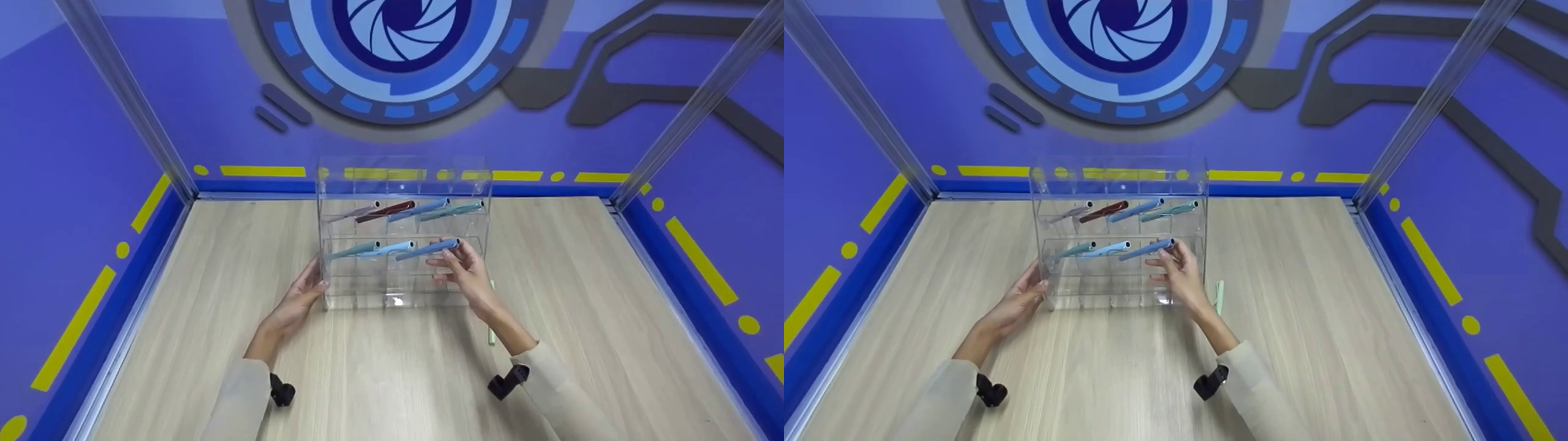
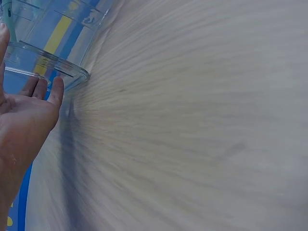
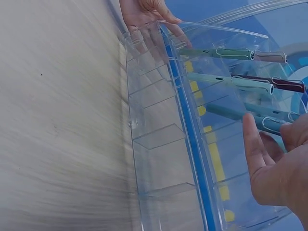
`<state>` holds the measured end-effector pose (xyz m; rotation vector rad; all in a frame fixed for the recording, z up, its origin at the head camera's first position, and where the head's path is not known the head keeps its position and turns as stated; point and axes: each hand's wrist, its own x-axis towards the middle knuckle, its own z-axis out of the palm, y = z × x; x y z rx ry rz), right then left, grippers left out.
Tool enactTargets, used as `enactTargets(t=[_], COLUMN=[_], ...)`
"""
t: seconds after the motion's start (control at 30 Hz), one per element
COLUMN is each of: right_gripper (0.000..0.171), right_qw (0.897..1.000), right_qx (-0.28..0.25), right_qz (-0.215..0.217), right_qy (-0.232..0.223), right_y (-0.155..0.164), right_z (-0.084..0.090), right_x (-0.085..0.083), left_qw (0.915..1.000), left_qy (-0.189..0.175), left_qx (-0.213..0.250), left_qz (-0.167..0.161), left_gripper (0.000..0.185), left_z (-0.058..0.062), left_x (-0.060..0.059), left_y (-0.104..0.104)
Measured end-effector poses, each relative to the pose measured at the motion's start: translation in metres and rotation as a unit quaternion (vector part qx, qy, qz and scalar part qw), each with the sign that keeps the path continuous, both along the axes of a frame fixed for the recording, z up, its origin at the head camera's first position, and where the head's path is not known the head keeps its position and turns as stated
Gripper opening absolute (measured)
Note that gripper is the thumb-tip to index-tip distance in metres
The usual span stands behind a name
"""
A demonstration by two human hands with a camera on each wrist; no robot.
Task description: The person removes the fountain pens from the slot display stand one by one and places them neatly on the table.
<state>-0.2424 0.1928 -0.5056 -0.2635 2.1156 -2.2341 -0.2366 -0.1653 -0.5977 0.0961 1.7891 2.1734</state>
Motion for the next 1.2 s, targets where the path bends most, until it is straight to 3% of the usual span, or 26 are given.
enactTargets(t=[0.3, 0.53, 0.73, 0.93, 1.2], right_gripper=[0.036, 0.038, 0.047, 0.052, 0.052], right_qw=[0.998, 0.995, 0.995, 0.992, 0.987], right_qx=[-0.022, -0.010, -0.020, 0.000, 0.069], right_qz=[-0.040, -0.083, -0.087, -0.120, -0.145], right_qy=[0.035, 0.055, 0.042, 0.031, -0.017], right_y=[0.020, 0.043, 0.057, 0.077, 0.110], right_z=[0.012, 0.019, 0.023, 0.024, 0.013], right_x=[0.008, 0.014, 0.019, 0.022, 0.024], left_qw=[0.9999, 0.9996, 0.9984, 0.9957, 0.9983], left_qy=[-0.008, -0.012, -0.022, 0.020, 0.011], left_qx=[0.004, 0.013, 0.027, 0.046, 0.015], left_qz=[0.006, 0.024, 0.044, 0.078, 0.055], left_gripper=[0.077, 0.074, 0.069, 0.064, 0.069], left_z=[0.000, 0.004, 0.011, 0.021, 0.026], left_x=[0.000, -0.007, -0.007, -0.012, -0.020], left_y=[0.000, -0.001, -0.007, 0.000, 0.010])
